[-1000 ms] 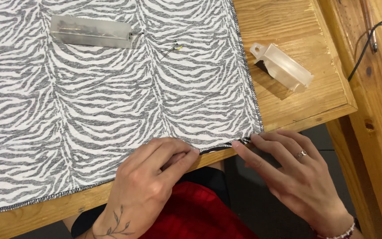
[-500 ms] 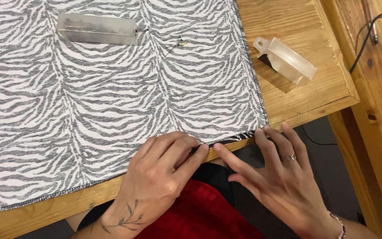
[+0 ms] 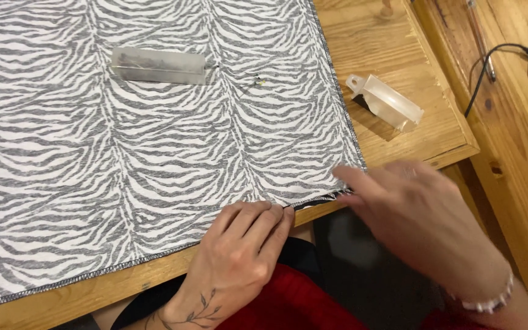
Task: The person pins the edges of a zebra-print fabric to a wooden board. They fold the fabric edge over the board's edge and secure it with straight pins, working along the length of the board.
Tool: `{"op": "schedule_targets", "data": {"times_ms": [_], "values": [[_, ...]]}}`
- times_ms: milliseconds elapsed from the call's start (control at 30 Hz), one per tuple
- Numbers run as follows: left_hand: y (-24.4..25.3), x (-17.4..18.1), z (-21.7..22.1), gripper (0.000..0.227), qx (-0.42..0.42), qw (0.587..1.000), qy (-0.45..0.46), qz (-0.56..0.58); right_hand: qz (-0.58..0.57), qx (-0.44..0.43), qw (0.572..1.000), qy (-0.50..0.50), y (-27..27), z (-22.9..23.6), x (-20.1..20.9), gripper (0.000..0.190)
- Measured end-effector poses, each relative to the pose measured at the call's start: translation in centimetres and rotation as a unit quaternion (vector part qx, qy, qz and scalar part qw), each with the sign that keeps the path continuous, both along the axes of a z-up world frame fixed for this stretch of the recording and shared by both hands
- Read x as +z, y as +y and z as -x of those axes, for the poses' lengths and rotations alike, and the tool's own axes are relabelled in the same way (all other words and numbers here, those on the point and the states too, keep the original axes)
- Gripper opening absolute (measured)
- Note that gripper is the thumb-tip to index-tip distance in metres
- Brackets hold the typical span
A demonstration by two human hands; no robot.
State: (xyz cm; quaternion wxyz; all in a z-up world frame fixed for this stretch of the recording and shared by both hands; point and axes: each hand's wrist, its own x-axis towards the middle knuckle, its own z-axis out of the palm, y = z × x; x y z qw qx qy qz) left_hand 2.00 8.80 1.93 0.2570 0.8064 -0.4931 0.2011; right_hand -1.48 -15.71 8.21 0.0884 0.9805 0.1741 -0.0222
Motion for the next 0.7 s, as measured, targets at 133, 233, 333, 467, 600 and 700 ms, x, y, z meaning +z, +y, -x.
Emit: {"op": "schedule_targets", "data": {"times_ms": [133,233,333,467,600,700], "values": [[0.2,0.1,0.3,0.024,0.009,1.0,0.015,-0.015,-0.121,0.056,0.99,-0.051,1.7,-7.2,1.0,0.023],[0.3,0.0,0.4,0.024,0.01,0.999,0.036,-0.007,-0.265,-0.004,0.964,0.028,2.4,-12.8,-0.7,0.024],[0.4,-0.4,0.3,0.027,0.003,0.999,0.051,0.0,-0.299,0.009,0.954,0.013,2.7,-16.8,-2.6,0.015],[0.5,-0.8,0.3,0.031,0.008,0.998,0.053,-0.012,-0.323,0.059,0.944,0.008,2.9,-18.5,-3.4,0.009],[0.4,-0.7,0.2,0.03,0.004,0.998,0.054,-0.024,-0.298,0.061,0.952,-0.001,2.5,-17.4,-3.6,0.007],[0.5,-0.6,0.1,0.03,0.004,0.998,0.054,-0.03,-0.275,0.076,0.958,-0.006,1.9,-15.4,-3.0,0.013]]}}
